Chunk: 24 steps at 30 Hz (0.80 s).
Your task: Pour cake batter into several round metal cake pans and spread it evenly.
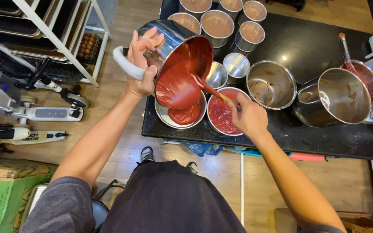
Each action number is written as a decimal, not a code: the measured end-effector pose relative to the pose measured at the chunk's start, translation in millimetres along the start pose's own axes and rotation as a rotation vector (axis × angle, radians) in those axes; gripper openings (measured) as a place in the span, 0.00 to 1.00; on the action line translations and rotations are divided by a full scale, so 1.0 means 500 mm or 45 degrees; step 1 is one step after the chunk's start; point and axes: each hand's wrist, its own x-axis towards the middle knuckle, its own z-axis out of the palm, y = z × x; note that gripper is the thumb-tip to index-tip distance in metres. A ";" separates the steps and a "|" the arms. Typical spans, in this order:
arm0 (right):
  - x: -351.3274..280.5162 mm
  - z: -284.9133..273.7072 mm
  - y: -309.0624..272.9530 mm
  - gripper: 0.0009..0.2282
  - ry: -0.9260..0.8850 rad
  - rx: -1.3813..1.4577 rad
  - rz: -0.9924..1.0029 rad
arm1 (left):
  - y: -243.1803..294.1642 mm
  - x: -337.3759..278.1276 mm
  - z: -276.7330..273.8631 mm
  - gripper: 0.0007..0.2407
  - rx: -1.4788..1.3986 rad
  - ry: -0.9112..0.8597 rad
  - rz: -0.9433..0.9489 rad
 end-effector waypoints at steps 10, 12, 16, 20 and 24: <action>0.033 -0.104 -0.037 0.07 0.015 -0.303 -0.350 | -0.019 -0.003 0.001 0.16 0.025 0.112 -0.093; 0.057 -0.102 -0.036 0.10 0.155 -0.357 -0.372 | -0.022 -0.003 0.003 0.16 0.008 0.128 -0.095; 0.104 -0.060 -0.033 0.09 0.326 -0.290 -0.354 | -0.017 -0.001 0.003 0.16 -0.001 0.123 -0.103; 0.105 -0.010 -0.006 0.11 0.141 -0.198 -0.127 | -0.013 0.000 0.000 0.16 -0.001 0.109 -0.090; 0.064 0.021 0.023 0.12 -0.042 0.043 -0.033 | -0.024 -0.008 0.006 0.16 -0.008 0.132 -0.076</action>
